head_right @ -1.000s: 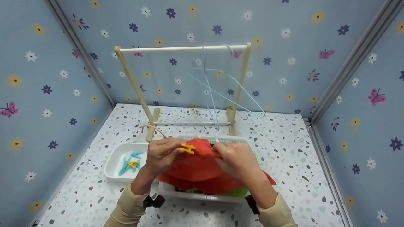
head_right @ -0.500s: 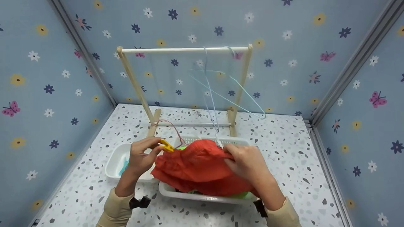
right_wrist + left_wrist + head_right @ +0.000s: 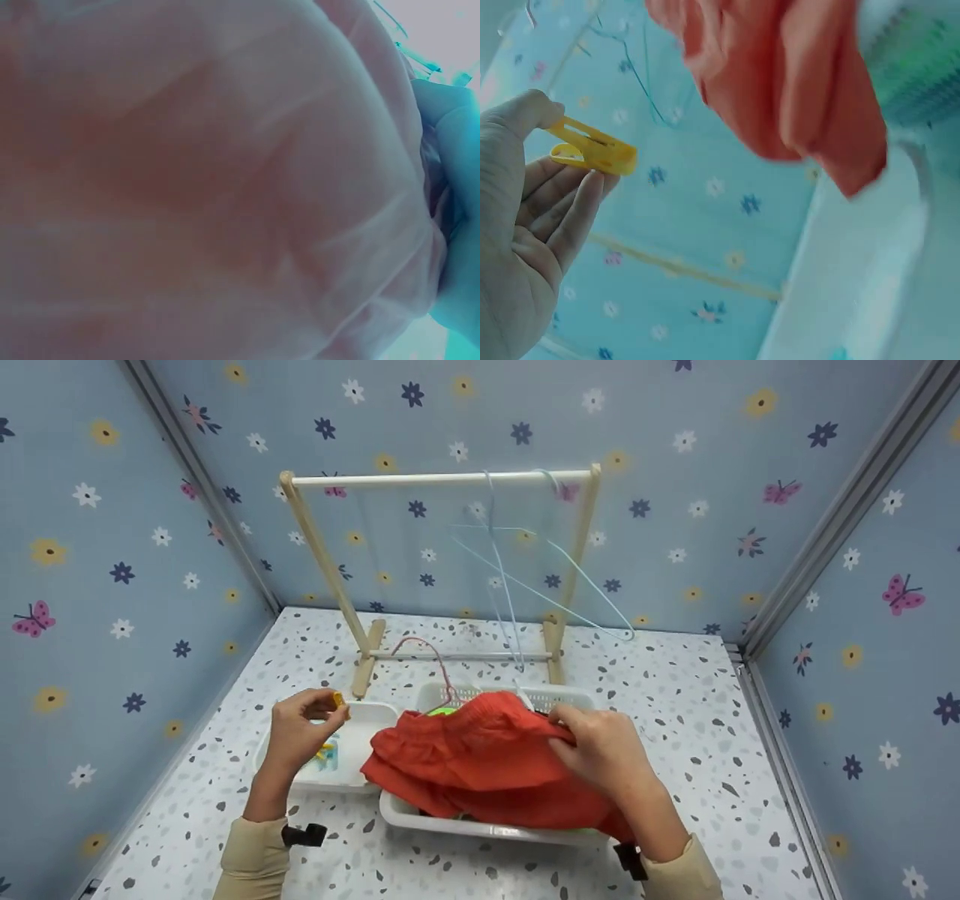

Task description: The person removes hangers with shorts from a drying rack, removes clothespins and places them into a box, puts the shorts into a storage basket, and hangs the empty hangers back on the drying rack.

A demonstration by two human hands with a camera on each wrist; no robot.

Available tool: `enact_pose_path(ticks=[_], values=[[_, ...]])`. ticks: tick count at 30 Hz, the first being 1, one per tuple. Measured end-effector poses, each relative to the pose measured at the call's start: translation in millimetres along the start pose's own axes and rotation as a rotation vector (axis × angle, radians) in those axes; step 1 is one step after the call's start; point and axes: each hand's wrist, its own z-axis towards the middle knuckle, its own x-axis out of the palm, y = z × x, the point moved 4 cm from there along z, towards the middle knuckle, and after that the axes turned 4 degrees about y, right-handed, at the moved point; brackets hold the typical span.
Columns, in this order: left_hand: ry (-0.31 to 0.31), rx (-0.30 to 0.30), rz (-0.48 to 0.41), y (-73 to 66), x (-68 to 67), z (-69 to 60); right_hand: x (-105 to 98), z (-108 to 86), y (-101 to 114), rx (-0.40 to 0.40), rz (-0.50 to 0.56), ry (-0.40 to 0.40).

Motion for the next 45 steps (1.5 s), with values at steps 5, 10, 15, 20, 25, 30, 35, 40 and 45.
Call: enact_pose_path(ticks=[5,10,15,20,25,30,35,40,45], values=[[-0.007,-0.168,0.188,32.7,-7.6,-10.7,2,-3.3,-6,0.03,0.026,0.02],[-0.002,-0.361,0.287,54.9,-13.1,-21.0,4,-6.2,-10,0.048,0.042,0.017],[0.047,-0.511,0.345,66.8,-16.0,-31.1,5,-9.9,-11,0.066,0.06,0.01],[0.157,-0.629,0.44,76.7,-17.5,-38.7,5,-11.9,-10,0.071,0.043,0.005],[0.24,-0.662,0.525,80.6,-20.0,-41.1,4,-12.1,-11,0.064,0.034,0.004],[0.271,-0.657,0.541,81.1,-22.0,-42.9,5,-12.6,-12,0.086,0.048,0.022],[0.25,-0.658,0.52,79.1,-22.8,-41.1,5,-13.0,-13,0.094,0.052,0.023],[0.227,-0.659,0.494,73.5,-21.9,-36.5,6,-12.3,-15,0.096,0.052,0.011],[0.208,-0.635,0.475,64.7,-21.3,-30.7,7,-12.7,-17,0.098,0.057,0.002]])
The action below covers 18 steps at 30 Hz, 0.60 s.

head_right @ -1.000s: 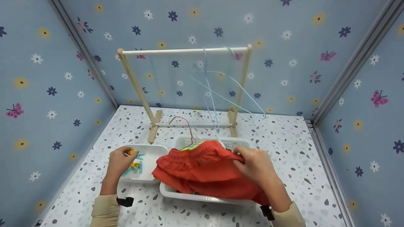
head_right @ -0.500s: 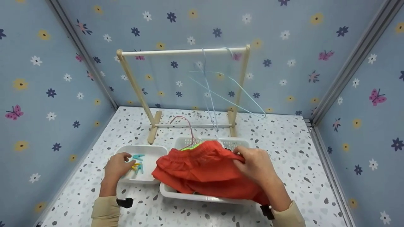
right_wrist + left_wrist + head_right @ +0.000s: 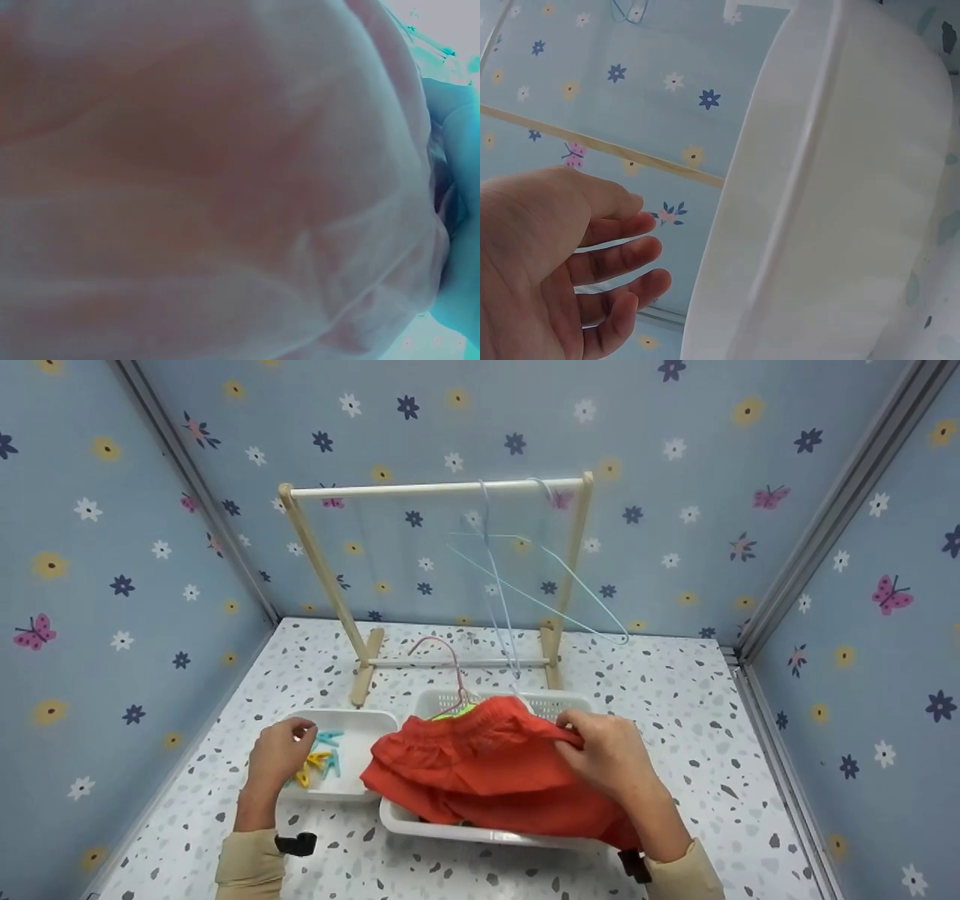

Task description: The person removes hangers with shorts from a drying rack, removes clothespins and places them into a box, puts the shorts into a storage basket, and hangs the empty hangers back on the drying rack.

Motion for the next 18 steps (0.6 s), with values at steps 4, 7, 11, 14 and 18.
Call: enact_pose_path(ticks=[4,7,11,14,18], values=[[-0.02,0.049,-0.015,-10.2,-3.7,-4.1,1,-1.6,-1,0.005,0.0,-0.005],[-0.03,0.089,-0.025,-20.1,-6.8,-8.3,1,-3.5,-3,0.013,-0.006,-0.011],[-0.04,0.146,-0.053,-37.7,-13.5,-15.3,2,-6.0,-7,0.036,-0.013,-0.017],[-0.034,0.2,-0.099,-54.4,-20.3,-22.3,3,-7.7,-11,0.052,-0.007,-0.023],[0.004,0.311,-0.181,-80.9,-27.9,-32.3,5,-10.5,-15,0.049,0.021,-0.046]])
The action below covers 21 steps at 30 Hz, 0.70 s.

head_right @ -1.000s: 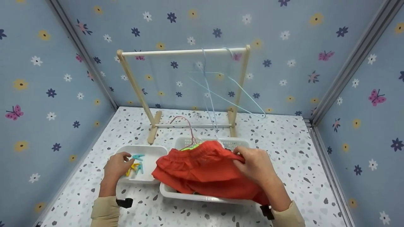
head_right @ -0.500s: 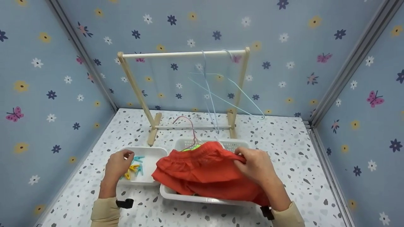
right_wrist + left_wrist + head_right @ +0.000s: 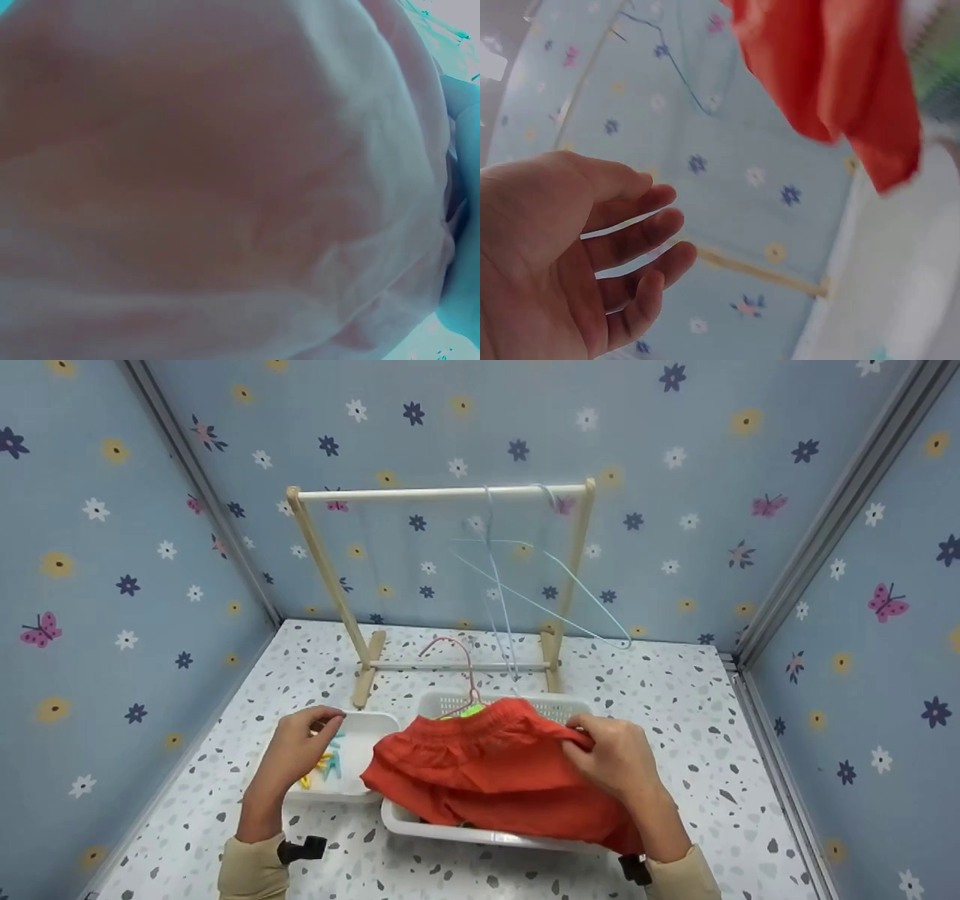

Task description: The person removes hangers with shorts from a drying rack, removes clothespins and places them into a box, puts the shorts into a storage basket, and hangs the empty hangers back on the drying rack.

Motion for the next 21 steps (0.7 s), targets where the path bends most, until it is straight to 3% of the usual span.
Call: enact_pose_path(ticks=[2,6,12,15,21], values=[[0.043,0.055,-0.034,-14.2,1.3,0.3,1,-1.7,-2,-0.007,0.017,-0.018],[0.152,0.109,-0.047,-35.9,9.6,0.6,-1,-1.9,-4,-0.021,0.055,-0.065],[0.251,0.183,-0.004,-56.0,35.0,2.3,-5,-3.0,-4,-0.082,0.087,-0.159],[0.251,0.24,0.041,-63.8,47.1,4.9,-6,-3.3,-4,-0.109,0.086,-0.188],[0.161,0.333,0.14,-81.6,59.6,9.0,-5,-1.5,-3,-0.108,0.059,-0.21]])
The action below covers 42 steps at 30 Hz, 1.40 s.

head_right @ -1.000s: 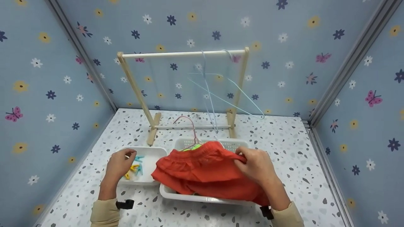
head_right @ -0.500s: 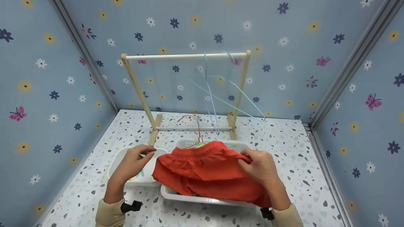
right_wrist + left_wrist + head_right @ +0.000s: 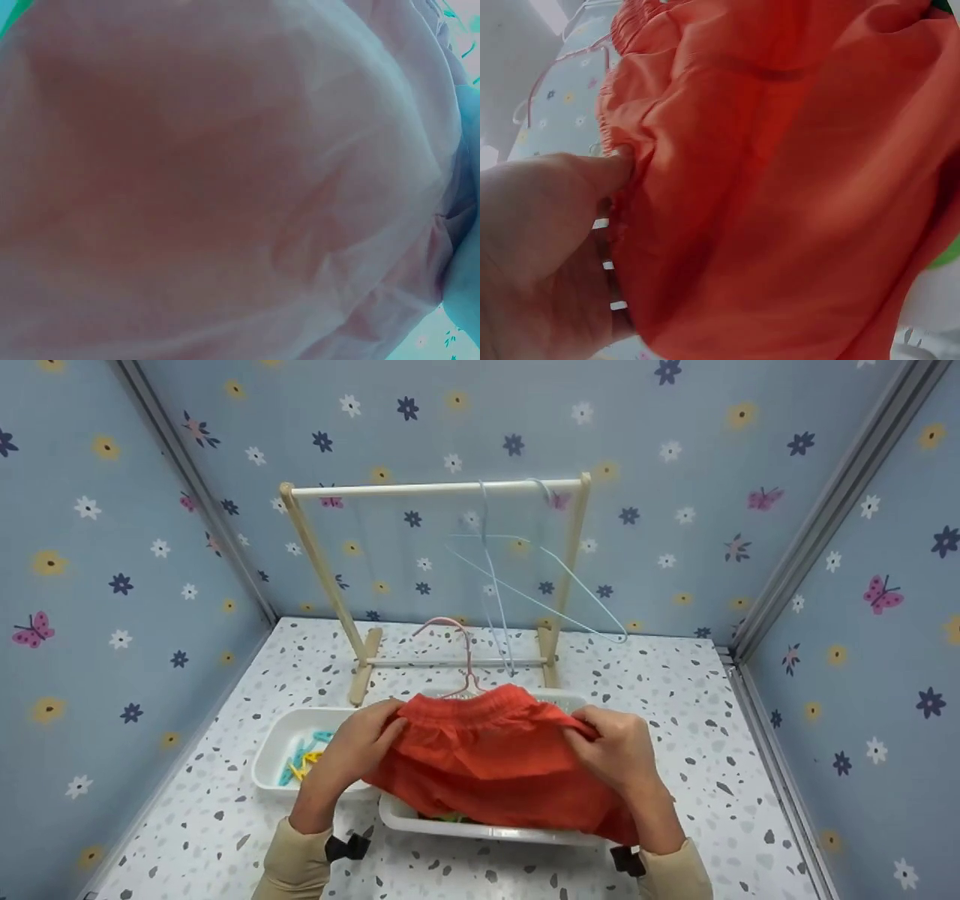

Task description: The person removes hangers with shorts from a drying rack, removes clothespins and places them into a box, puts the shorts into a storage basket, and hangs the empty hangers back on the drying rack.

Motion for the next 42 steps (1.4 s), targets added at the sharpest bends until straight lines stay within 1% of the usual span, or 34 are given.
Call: enact_pose_path(ticks=[3,6,9,12,16,19,24,29,32,34,37,42], values=[[-0.029,0.034,0.015,-8.6,1.4,4.8,2,3.7,3,0.001,0.005,0.001],[-0.058,0.086,0.011,-17.2,2.6,9.0,5,7.9,8,-0.003,0.016,0.003],[-0.11,0.134,-0.012,-22.7,2.9,11.7,8,10.1,12,-0.008,0.029,0.001],[-0.163,0.174,-0.029,-23.7,3.1,10.8,9,8.2,14,-0.015,0.048,-0.01],[-0.22,0.207,-0.009,-19.2,2.8,6.4,9,2.6,13,-0.018,0.074,-0.044],[-0.259,0.202,0.01,-13.5,0.0,4.6,7,0.4,9,-0.011,0.069,-0.071],[-0.314,0.178,0.023,-6.1,-7.7,6.5,0,-1.8,0,0.009,0.015,-0.105],[-0.381,0.203,0.067,-2.5,-13.1,9.5,-8,-7.9,-7,0.004,0.003,-0.153],[-0.413,0.21,0.096,-0.3,-14.0,10.1,-11,-13.7,-10,0.007,-0.016,-0.188],[-0.423,0.201,0.115,1.2,-13.6,9.9,-12,-19.0,-10,0.02,-0.039,-0.206],[-0.435,0.178,0.145,3.9,-12.7,7.9,-13,-27.9,-11,0.034,-0.067,-0.217],[-0.493,0.154,0.188,7.7,-12.5,2.9,-10,-40.7,-13,0.035,-0.082,-0.214]])
